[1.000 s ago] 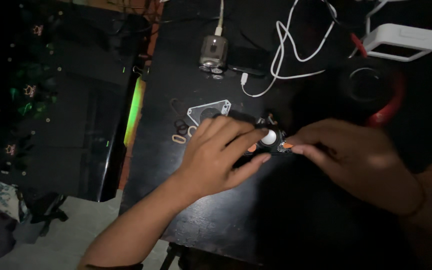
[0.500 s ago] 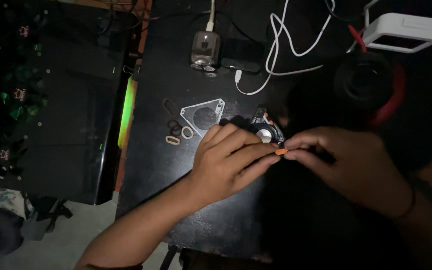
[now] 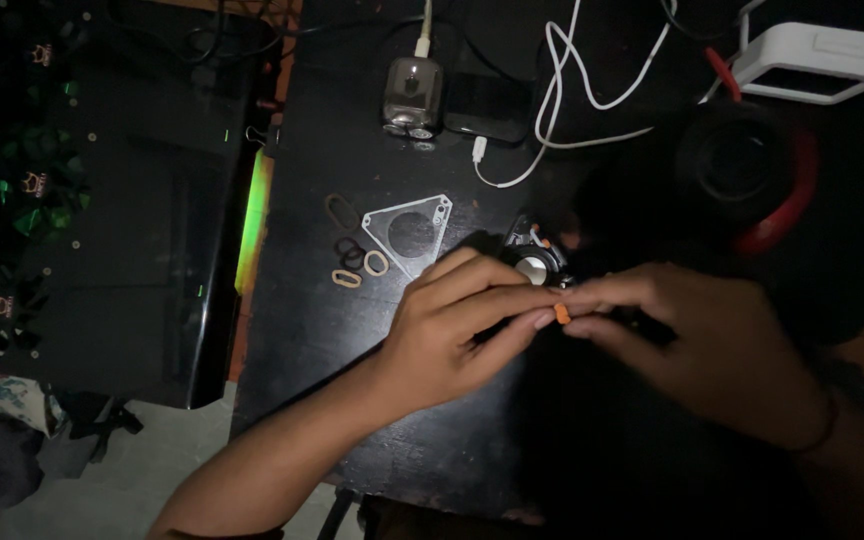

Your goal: The person unscrews the back of a small triangular speaker with a screwdriver, pries off the cover, and removes the speaker driver and internal parts by hand. They then plug a charger into a wall socket and handle a charging cable at the desk.

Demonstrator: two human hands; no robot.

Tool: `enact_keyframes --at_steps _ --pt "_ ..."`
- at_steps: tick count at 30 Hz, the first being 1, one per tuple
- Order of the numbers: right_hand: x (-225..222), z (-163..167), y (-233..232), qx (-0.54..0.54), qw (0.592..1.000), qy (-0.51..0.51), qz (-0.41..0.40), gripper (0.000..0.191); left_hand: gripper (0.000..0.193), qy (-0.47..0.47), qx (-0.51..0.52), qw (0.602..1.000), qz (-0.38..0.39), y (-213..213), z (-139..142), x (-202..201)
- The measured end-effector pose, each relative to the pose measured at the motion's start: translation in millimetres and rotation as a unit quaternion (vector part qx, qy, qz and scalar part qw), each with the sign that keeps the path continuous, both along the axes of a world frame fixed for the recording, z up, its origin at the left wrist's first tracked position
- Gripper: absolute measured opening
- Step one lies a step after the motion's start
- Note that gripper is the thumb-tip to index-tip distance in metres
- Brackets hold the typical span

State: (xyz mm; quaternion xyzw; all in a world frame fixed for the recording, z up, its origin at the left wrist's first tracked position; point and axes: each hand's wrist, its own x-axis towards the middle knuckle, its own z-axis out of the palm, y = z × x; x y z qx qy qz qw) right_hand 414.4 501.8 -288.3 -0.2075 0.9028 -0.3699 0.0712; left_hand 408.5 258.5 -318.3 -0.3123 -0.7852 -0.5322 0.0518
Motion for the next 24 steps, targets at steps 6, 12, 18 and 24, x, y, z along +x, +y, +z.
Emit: enact_keyframes --at_steps 6,12,18,24 --pt "2.9 -3.3 -5.9 -0.025 0.987 0.142 0.064 0.036 0.019 -0.057 0.031 0.998 -0.016 2.0 0.0 3.1" --pt "5.2 0.8 -4.0 -0.102 0.973 0.189 0.081 0.035 0.018 -0.101 0.05 0.994 -0.013 3.9 1.9 4.0" --pt "6.1 4.3 -1.5 -0.073 0.971 0.209 0.088 0.033 0.01 -0.079 0.058 0.995 -0.02 5.1 2.3 4.0" --pt "4.1 6.3 -1.3 -0.093 0.97 0.201 0.099 0.034 0.01 -0.082 0.042 0.996 -0.013 5.9 3.1 2.3"
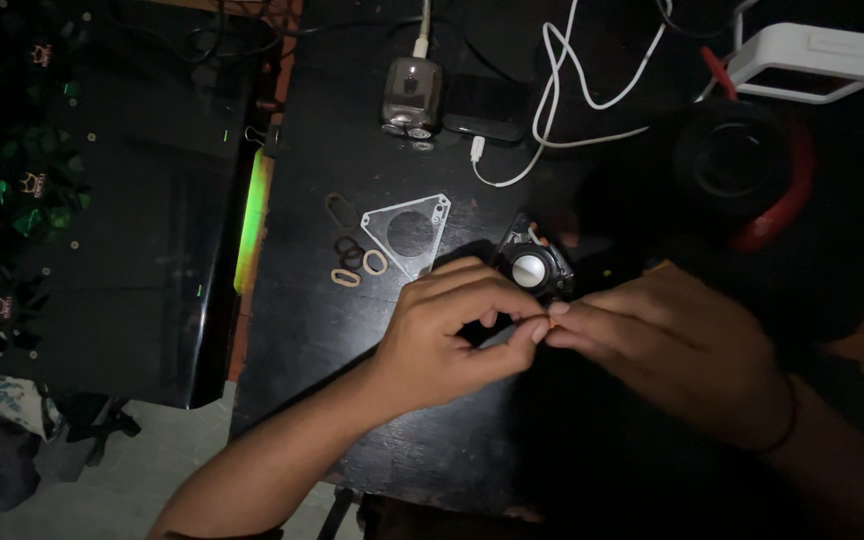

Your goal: The person unscrews the back of a small triangular speaker with a screwdriver, pries off the cover, and removes the speaker driver and internal parts by hand. They then plug a charger into a wall socket and handle a charging cable at the desk.

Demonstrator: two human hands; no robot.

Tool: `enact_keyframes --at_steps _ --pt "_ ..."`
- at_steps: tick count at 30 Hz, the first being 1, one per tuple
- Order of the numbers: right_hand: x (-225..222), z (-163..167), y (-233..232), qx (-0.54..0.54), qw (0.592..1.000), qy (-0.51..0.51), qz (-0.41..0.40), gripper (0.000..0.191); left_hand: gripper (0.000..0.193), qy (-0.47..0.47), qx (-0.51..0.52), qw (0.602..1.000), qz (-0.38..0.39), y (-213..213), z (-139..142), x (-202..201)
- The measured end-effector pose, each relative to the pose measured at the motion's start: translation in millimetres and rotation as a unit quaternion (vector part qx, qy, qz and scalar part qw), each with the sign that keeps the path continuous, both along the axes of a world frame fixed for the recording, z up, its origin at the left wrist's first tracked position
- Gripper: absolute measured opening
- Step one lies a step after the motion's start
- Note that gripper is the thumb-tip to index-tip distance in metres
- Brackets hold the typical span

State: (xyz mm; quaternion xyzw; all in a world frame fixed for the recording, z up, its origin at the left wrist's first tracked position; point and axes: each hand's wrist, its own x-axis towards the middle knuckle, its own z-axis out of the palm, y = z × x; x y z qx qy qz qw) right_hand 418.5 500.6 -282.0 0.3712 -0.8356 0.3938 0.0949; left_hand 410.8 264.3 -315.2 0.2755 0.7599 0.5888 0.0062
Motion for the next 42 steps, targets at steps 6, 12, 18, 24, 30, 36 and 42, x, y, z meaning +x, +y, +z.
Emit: enact_keyframes --at_steps 6,12,18,24,30,36,42 --pt "-2.1 1.9 5.8 0.023 1.0 -0.011 -0.005 0.033 0.01 -0.014 -0.005 1.0 0.017 3.7 -0.6 -4.0" --pt "-3.1 -0.9 7.8 0.039 0.999 -0.005 -0.028 0.033 0.011 -0.018 -0.006 1.0 0.018 5.5 0.1 -6.3" --pt "-7.6 -0.3 14.9 0.123 0.987 -0.034 -0.099 0.024 0.01 0.065 -0.061 0.995 0.054 8.5 4.4 -7.7" --pt "-16.9 -7.3 17.3 0.146 0.976 -0.106 -0.122 0.017 0.013 0.154 -0.131 0.978 0.058 10.5 6.0 -15.0" --pt "-17.5 -17.7 18.2 0.107 0.974 -0.16 -0.12 0.015 0.021 0.194 -0.152 0.968 0.047 13.3 3.8 -17.3" --pt "-19.4 -22.8 19.8 0.062 0.976 -0.18 -0.109 0.015 0.02 0.19 -0.134 0.971 0.052 17.9 -2.5 -20.0" --pt "-21.4 -21.9 20.5 0.108 0.973 -0.17 -0.116 0.017 0.018 0.186 -0.125 0.972 0.063 18.6 -5.3 -21.3"
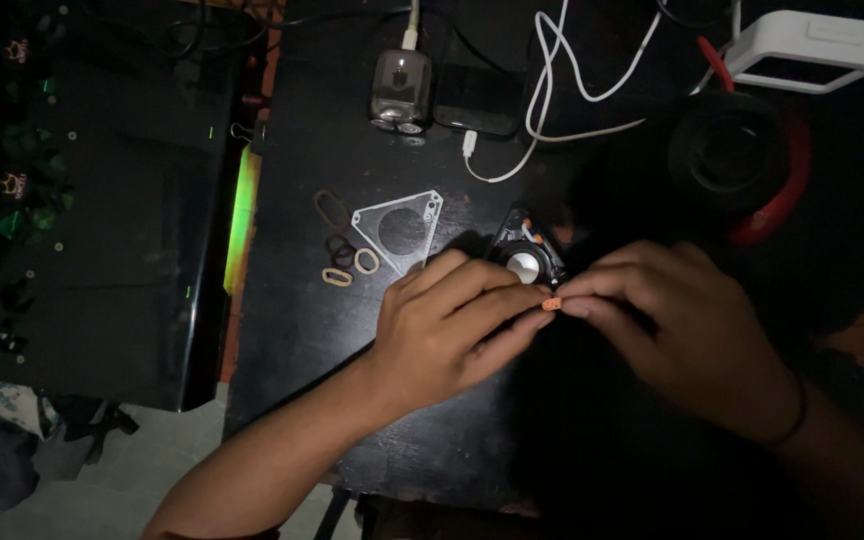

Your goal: The person unscrews the back of a small triangular speaker with a screwdriver, pries off the cover, and removes the speaker driver and internal parts by hand. They then plug a charger into a wall socket and handle a charging cable at the desk.

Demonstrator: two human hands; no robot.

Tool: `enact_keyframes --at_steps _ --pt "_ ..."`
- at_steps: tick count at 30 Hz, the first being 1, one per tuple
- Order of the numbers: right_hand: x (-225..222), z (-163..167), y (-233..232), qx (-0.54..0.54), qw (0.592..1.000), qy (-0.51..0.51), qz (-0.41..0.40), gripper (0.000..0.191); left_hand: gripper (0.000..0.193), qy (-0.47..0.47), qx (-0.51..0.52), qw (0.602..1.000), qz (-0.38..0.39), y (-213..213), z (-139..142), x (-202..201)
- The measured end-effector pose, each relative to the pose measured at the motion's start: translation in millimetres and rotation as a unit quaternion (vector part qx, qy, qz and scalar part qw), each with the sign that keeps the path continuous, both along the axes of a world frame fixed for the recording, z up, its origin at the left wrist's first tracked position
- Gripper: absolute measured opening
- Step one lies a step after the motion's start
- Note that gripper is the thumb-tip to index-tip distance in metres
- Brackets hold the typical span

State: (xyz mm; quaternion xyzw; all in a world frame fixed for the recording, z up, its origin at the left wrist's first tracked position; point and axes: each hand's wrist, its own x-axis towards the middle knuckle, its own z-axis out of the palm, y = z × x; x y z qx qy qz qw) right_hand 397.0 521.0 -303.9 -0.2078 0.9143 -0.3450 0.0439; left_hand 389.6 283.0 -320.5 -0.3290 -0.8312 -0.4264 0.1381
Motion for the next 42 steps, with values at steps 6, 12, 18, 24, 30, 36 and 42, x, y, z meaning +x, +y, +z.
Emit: enact_keyframes --at_steps 6,12,18,24,30,36,42 --pt "-3.1 4.9 5.7 0.057 0.99 0.117 0.046 0.026 0.018 -0.007 0.003 1.0 -0.005 2.3 -1.7 -4.0" --pt "-8.7 9.8 10.6 0.08 0.983 0.158 0.056 0.029 0.019 0.001 -0.017 1.0 0.002 1.8 1.7 -5.8" --pt "-8.7 9.9 5.6 0.084 0.991 0.103 0.034 0.023 0.021 0.033 -0.059 0.998 -0.01 -3.2 4.3 -9.1" --pt "-11.7 7.8 -1.1 0.068 0.996 0.062 -0.003 0.018 0.02 0.07 -0.095 0.993 -0.032 -4.3 2.7 -12.6" --pt "-17.6 4.2 -1.6 0.038 0.999 -0.002 -0.026 0.017 0.018 0.085 -0.097 0.991 -0.045 -5.9 -0.1 -16.5" --pt "-20.2 3.1 -1.2 0.026 0.999 -0.017 -0.025 0.018 0.019 0.101 -0.103 0.988 -0.054 -7.8 -1.8 -18.0" --pt "-24.4 2.8 -0.3 0.023 0.997 -0.063 -0.036 0.02 0.024 0.1 -0.103 0.988 -0.063 -4.7 -4.2 -21.0"
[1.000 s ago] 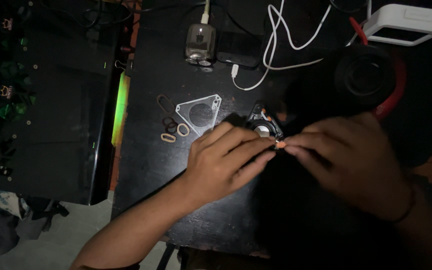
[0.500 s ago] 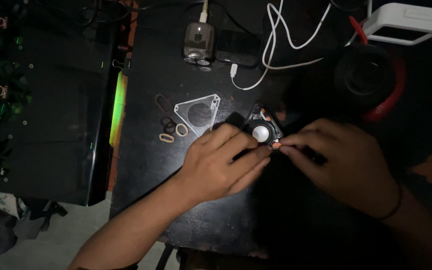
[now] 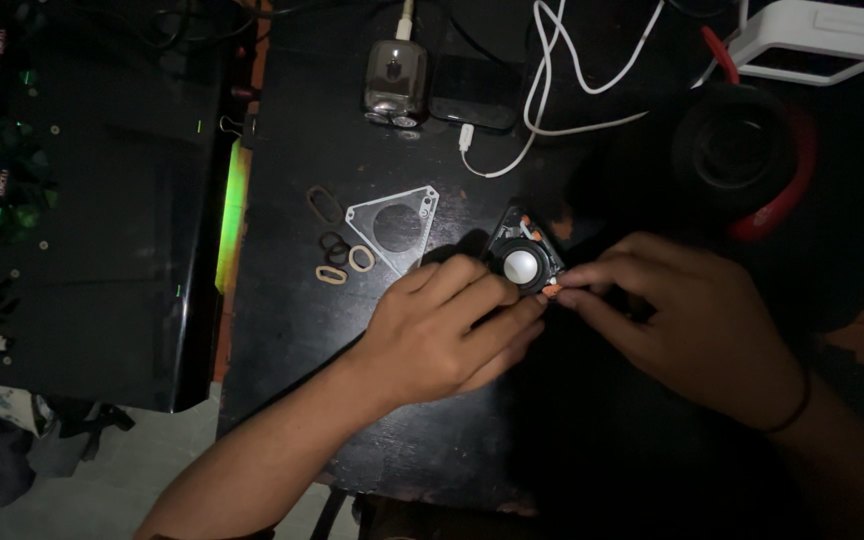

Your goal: The person unscrews the back of a small triangular speaker with a screwdriver, pries off the cover, and removes the speaker driver and internal parts by hand. They then plug a charger into a wall socket and handle a charging cable at the desk.

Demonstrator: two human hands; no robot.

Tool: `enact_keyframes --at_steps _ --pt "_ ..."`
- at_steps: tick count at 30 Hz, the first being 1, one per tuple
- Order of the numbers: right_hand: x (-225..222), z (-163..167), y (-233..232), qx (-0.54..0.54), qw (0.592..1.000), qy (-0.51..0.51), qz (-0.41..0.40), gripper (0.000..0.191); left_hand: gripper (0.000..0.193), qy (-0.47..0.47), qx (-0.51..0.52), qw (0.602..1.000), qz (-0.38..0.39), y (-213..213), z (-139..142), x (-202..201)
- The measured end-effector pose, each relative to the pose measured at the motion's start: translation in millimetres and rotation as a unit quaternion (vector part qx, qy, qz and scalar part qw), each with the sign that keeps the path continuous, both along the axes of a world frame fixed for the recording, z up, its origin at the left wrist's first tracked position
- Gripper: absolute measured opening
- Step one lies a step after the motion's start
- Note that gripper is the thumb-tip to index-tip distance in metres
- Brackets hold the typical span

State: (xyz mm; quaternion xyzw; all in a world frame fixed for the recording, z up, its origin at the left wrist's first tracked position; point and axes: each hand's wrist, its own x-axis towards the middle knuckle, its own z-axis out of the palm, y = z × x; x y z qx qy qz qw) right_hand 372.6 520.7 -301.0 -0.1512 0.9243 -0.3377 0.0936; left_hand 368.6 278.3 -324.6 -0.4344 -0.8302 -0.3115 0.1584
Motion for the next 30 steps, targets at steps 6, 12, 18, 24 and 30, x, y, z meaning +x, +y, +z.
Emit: enact_keyframes --at_steps 6,12,18,24,30 --pt "-2.4 -0.6 2.2 0.028 0.999 -0.018 0.01 0.023 0.028 0.0 -0.005 1.0 -0.001 0.9 -1.4 0.1" --pt "-4.1 -1.2 3.9 0.053 0.998 0.003 0.02 0.023 0.03 0.009 -0.009 1.0 -0.002 1.3 -3.1 -2.0" --pt "-6.3 -0.2 5.8 0.051 0.998 0.03 0.036 0.024 0.03 0.014 -0.013 1.0 -0.002 1.9 -4.2 -4.2" --pt "3.2 0.5 7.3 0.061 0.991 0.107 0.045 0.022 0.023 0.016 -0.011 1.0 0.016 -1.2 -7.4 -1.1" --pt "13.4 5.4 6.4 0.023 0.998 0.054 -0.01 0.023 0.08 -0.106 -0.134 0.979 0.114 -36.4 14.8 -12.5"
